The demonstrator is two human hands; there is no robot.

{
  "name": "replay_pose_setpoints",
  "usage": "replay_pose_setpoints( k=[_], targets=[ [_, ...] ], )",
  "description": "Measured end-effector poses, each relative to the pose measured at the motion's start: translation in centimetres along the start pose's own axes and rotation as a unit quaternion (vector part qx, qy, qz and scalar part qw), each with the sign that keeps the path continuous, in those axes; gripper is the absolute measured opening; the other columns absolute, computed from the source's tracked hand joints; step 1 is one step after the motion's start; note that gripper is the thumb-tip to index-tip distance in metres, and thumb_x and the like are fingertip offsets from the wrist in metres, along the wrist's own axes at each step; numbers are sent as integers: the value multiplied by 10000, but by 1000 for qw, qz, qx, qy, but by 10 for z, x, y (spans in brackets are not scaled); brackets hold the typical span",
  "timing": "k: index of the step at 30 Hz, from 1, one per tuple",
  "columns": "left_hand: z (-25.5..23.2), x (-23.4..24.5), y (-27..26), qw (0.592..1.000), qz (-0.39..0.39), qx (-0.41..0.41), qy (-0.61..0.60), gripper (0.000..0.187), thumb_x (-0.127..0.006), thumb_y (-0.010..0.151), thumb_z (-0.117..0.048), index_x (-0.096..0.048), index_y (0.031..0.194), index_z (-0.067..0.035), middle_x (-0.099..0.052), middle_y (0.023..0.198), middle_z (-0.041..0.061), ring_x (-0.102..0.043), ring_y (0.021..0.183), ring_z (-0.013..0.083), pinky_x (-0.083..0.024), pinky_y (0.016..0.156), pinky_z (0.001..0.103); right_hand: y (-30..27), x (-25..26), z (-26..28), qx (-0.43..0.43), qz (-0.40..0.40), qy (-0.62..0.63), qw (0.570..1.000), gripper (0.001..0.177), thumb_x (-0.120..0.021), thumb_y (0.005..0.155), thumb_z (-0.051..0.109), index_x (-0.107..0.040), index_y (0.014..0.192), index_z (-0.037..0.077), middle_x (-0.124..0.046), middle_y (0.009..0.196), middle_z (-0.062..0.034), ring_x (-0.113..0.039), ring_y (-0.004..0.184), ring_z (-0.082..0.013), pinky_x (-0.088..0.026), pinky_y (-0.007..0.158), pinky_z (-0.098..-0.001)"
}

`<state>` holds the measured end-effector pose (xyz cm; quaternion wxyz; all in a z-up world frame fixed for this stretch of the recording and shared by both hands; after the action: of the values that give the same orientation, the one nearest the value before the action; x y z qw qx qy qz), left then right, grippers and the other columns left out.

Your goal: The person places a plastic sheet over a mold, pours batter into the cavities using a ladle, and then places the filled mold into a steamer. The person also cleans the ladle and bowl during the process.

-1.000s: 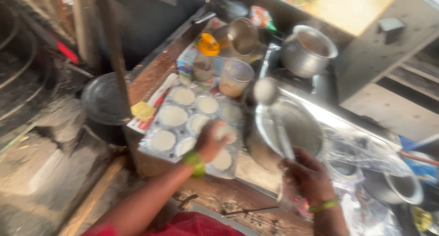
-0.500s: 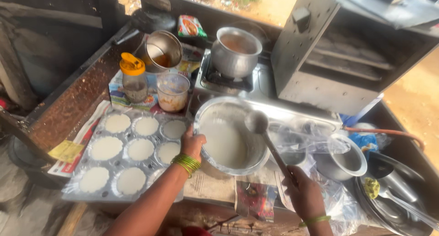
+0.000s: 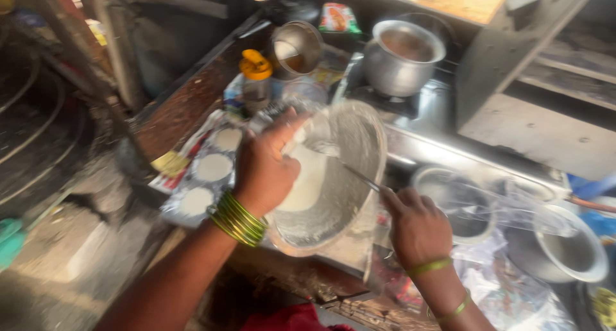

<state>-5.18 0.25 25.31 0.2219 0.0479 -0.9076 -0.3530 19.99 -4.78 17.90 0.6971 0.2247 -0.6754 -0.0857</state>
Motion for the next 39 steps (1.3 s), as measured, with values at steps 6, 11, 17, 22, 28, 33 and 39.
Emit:
replay_pose_setpoints(
  k=[6, 11, 17, 22, 28, 33, 39],
  targets=[
    [20, 113, -24, 976, -15, 218, -11, 651, -555, 759, 87, -685, 1368, -106, -800, 979, 103, -664, 738, 160, -546, 647, 300, 11, -22, 112, 86, 213, -5, 973, 481, -427, 940, 85, -630, 1353, 224, -666, 1218, -108, -710, 778, -278, -586, 544, -419],
    [33, 210, -65, 975, -96, 191, -63, 659, -518, 683, 119, -687, 1304, -23, -776, 1087, 43, -710, 914, 81, -577, 804, 229, 0, -28, 205, 159, 320, 140, 924, 216, -563, 999, 226, -719, 1148, 219, -746, 792, -54, -675, 621, -187, -557, 580, -362],
    [63, 290, -130, 965, -150, 209, -38, 705, -530, 671, 139, -665, 1346, -15, -747, 1138, 67, -668, 956, 85, -535, 814, 214, -19, -53, 274, 5, 469, 416, 779, 290, -627, 927, 63, -712, 1202, 98, -691, 710, -45, -606, 530, -114, -511, 493, -262],
    [113, 324, -186, 909, -222, 320, -149, 746, -541, 677, 173, -676, 1384, -24, -730, 1101, 65, -594, 772, 72, -483, 648, 209, -42, -73, 284, -57, 427, 508, 746, 293, -638, 923, 50, -704, 1208, 44, -712, 740, -55, -615, 538, -103, -529, 495, -262],
    [153, 351, -234, 861, -284, 347, -241, 736, -521, 669, 185, -674, 1364, -5, -735, 1061, 66, -629, 769, 81, -505, 647, 208, -57, -81, 234, -119, 310, 543, 771, 228, -690, 911, 40, -737, 1120, -35, -736, 787, -99, -638, 565, -108, -558, 514, -269],
    [161, 372, -269, 849, -312, 357, -233, 743, -519, 653, 182, -675, 1355, -8, -735, 1092, 66, -656, 797, 83, -532, 675, 204, -54, -93, 197, -166, 233, 374, 882, 244, -686, 901, 103, -741, 1131, 42, -752, 725, -97, -648, 512, -139, -558, 480, -315],
    [143, 391, -302, 844, -352, 387, -121, 753, -540, 667, 181, -674, 1376, -38, -741, 1109, 77, -664, 780, 90, -548, 655, 228, -35, -130, 221, -135, 188, 232, 945, 201, -614, 971, 203, -705, 1144, 154, -780, 815, -121, -748, 616, -210, -608, 633, -370]
  ],
)
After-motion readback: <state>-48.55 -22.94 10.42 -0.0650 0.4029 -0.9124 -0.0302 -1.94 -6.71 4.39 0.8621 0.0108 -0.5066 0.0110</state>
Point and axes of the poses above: each hand's wrist, its own y-axis towards the middle knuckle, its own x-axis out of the back of the hand, z = x × y, the point moved 6 cm from there along y, towards the middle knuckle
